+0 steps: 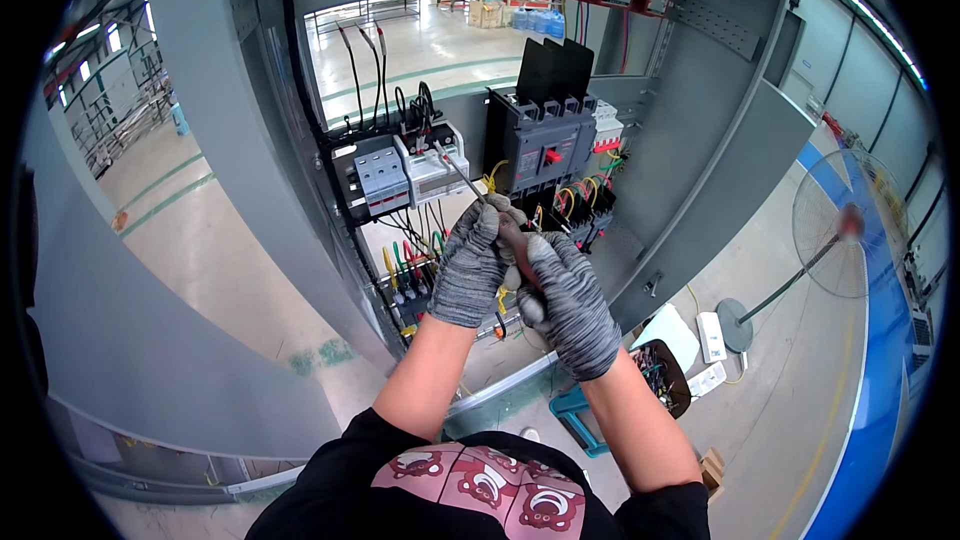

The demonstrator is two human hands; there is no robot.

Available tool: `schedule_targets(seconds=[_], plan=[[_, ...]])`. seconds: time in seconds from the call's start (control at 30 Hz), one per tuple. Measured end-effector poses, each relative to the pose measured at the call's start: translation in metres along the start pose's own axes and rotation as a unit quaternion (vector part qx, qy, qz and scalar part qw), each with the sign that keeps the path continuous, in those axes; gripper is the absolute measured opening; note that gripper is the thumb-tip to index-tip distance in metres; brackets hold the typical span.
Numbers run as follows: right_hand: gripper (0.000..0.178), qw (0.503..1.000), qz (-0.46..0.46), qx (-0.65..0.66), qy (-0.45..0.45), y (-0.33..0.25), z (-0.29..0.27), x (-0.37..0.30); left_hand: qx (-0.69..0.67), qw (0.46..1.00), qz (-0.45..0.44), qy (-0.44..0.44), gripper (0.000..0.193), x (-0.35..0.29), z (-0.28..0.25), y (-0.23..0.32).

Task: The person works inside an open electrical cabinet, using a screwdriver and a handheld testing device to connect and test wires. They repeatedly reach for tools from a nearby toolbox and manipulate various colored wires and terminals within the panel.

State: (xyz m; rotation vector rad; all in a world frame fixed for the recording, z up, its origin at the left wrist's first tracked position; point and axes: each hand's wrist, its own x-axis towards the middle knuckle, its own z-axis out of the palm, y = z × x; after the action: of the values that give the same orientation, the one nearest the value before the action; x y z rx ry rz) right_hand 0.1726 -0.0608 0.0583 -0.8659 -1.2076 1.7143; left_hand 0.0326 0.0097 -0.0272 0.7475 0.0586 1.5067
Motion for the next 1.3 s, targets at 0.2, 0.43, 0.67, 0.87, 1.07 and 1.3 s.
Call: schedule_targets(seconds=[0.2,0.43,0.67,0.87,1.07,1.3], plan=[[0.064,0.633,-0.122,-0.759,0.083,-0.02,0.037,-0.004,0.005,0.999,-0.005,0.041,0.028,-0.003,0.015,0.013],[0.048,0.845,-0.321,-0.428,0.005,0.004,0.008,0.016,-0.129,0.946,0.012,0.296,0.035,-0.007,-0.022,0.002],[0.045,0.998,-0.032,-0.053,0.01,-0.006,0.016,0.01,-0.306,0.939,0.056,0.145,0.071,0.023,-0.028,0.023],[0.045,0.706,-0.288,-0.644,0.065,-0.004,0.016,0.018,-0.383,0.91,0.124,0.099,0.058,0.038,-0.001,0.031],[0.044,0.625,-0.173,-0.758,0.071,-0.018,0.036,0.016,-0.395,0.893,0.183,0.113,0.052,0.049,0.002,0.027],[0.04,0.999,-0.008,-0.006,-0.03,-0.012,0.043,0.013,-0.306,0.921,0.187,0.153,0.063,0.047,-0.008,0.018]])
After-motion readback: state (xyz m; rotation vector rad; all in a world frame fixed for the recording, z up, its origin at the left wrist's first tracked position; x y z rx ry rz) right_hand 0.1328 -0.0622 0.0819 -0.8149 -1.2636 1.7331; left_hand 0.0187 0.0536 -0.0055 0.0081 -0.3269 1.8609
